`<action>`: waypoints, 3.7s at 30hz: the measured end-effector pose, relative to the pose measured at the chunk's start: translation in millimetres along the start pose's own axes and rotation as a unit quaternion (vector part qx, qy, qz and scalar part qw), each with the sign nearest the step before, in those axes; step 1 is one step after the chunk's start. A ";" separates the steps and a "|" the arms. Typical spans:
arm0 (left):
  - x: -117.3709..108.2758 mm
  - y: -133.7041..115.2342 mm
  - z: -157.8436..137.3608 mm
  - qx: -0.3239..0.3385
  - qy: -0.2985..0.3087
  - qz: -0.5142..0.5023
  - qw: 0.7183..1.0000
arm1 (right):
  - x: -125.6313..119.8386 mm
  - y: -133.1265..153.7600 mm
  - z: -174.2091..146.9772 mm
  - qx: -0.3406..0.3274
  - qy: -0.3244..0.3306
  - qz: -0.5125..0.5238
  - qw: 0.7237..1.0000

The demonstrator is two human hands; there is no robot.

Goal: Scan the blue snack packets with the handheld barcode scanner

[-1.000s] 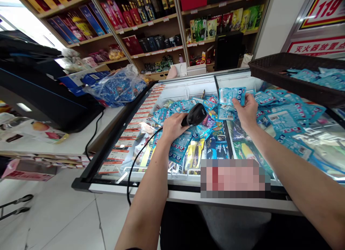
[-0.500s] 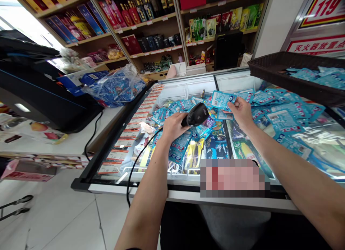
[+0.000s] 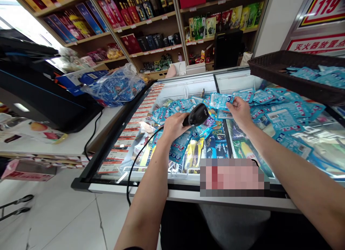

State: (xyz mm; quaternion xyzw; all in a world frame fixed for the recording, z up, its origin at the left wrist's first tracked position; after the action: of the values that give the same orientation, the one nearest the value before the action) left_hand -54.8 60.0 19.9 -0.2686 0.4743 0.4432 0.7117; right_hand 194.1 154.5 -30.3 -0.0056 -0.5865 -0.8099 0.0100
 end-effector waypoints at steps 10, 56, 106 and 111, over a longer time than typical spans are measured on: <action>4.9 -4.9 3.5 0.009 0.016 0.016 1.000 | 1.6 -2.2 0.7 -0.004 0.001 -0.015 1.000; -27.9 59.8 -35.0 -0.188 -0.112 0.074 0.973 | 76.4 59.4 -58.4 -0.308 0.214 -0.397 0.838; -9.8 34.0 -22.4 -0.081 -0.038 0.035 0.995 | 34.4 11.5 -17.7 -0.020 0.063 -0.112 0.992; -7.8 30.1 -22.1 -0.062 -0.028 0.033 0.997 | 33.6 13.7 -18.5 -0.031 0.060 -0.125 0.990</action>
State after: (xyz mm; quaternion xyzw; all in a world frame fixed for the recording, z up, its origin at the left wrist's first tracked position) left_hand -92.3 53.2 19.2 -0.2842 0.4344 0.5025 0.6914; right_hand 160.9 132.3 -22.3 0.1156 -0.5556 -0.8215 -0.0564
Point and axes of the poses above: each hand's wrist, its own z-axis towards the middle knuckle, its own x-axis out of the palm, y = z × x, the point moved 9 cm from there along z, towards the middle knuckle, and after that the axes turned 6 degrees about x, right-handed, at the moved point
